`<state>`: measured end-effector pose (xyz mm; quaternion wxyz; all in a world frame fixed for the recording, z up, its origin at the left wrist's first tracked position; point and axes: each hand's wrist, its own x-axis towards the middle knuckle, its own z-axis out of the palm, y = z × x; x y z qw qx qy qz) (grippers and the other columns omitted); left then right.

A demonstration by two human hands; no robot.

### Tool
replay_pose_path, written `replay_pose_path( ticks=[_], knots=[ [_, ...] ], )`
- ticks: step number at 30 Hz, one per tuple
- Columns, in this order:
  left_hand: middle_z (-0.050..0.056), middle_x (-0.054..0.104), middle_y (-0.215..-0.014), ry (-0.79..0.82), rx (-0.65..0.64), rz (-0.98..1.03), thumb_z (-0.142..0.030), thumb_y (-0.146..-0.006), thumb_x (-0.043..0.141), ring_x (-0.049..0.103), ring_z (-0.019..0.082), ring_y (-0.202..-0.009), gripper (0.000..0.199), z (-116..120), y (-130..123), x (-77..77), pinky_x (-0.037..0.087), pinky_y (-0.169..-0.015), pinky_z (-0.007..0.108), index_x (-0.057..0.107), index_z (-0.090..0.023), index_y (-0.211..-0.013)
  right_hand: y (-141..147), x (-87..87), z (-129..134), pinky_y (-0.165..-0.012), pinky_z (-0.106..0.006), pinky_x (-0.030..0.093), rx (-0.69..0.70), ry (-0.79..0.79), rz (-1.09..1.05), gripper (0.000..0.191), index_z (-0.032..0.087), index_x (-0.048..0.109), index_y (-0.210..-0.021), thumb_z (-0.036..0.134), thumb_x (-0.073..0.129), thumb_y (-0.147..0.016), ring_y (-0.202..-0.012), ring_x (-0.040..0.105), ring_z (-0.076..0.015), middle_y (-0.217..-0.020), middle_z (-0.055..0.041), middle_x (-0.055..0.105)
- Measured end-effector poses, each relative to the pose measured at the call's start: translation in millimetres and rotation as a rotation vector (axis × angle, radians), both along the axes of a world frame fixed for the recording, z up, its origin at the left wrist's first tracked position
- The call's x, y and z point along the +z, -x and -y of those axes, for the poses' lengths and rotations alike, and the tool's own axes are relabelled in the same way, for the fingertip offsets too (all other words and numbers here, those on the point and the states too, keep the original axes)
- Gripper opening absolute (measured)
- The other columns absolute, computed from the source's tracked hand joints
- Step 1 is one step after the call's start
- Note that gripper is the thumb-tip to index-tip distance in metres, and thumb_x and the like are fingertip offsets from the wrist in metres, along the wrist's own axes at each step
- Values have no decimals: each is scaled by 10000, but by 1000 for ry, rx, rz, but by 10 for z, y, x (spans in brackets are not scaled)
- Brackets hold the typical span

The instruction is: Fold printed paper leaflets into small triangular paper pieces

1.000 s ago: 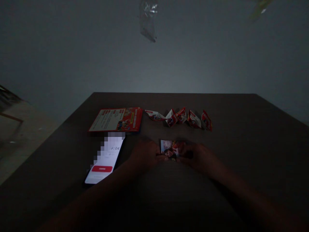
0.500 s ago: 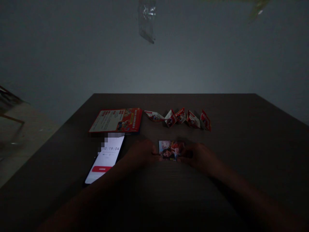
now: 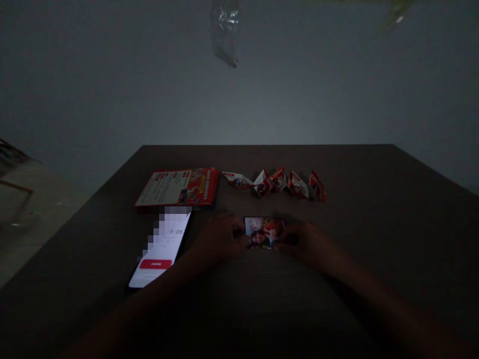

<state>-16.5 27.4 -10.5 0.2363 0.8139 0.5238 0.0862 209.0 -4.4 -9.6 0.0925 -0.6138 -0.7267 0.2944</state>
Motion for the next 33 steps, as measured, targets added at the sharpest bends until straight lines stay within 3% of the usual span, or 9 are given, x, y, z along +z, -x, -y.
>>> replay_pose_path(
  ticks=[5,9,13,17,19,23,28,33],
  knots=[
    [11,574,-746,-67,85,175,-366,-730,625,526,152,-675,217,60,-95,-76,383,-582,243,568,-157,-738,-20,-28,25,-529,-244,394,5,-55,-64,138,209,681,-743,345,653,-744,-616,626,-161,-704,-9,696],
    [-17,514,-652,-132,117,241,-377,-749,634,476,131,-595,255,122,-148,-73,341,-539,236,522,-163,-669,-35,-58,16,-568,-260,428,2,-202,-50,84,210,675,-750,291,654,-748,-650,626,-170,-741,-14,685],
    [4,554,-691,-301,9,263,-230,-778,610,505,149,-660,109,163,-148,-33,361,-611,262,553,-162,-714,-35,-45,18,-666,-291,467,47,-447,-118,29,201,644,-759,222,660,-747,-738,622,-182,-819,-30,670],
    [30,608,-775,-457,-136,264,-151,-792,574,537,166,-743,15,163,-104,-19,372,-689,295,570,-163,-783,14,45,108,-753,-342,470,63,-817,-205,100,192,631,-876,202,650,-778,-824,594,-200,-859,-58,647],
    [37,614,-800,-508,-199,220,-142,-794,568,540,172,-763,21,158,-87,-26,368,-702,305,570,-161,-804,50,84,169,-740,-345,462,100,-923,-186,145,183,631,-926,180,653,-783,-832,576,-200,-893,-75,636],
    [50,612,-855,-512,-327,124,-164,-793,573,535,184,-809,60,173,-94,-34,368,-727,313,586,-165,-852,103,82,229,-785,-393,419,237,-923,-108,190,197,631,-1003,183,633,-813,-907,552,-224,-996,-83,635],
    [57,609,-911,-396,-464,74,-218,-775,578,534,198,-851,178,205,-111,50,365,-758,332,598,-174,-947,98,28,186,-745,-369,386,380,-807,-78,69,192,646,-814,177,587,-846,-870,551,-204,-919,-47,657],
    [42,604,-893,-355,-364,116,-145,-712,581,540,190,-841,218,173,-87,60,371,-761,328,586,-171,-928,63,8,160,-795,-365,384,432,-676,-85,75,181,632,-763,137,593,-808,-878,554,-195,-921,-47,650]
  ],
)
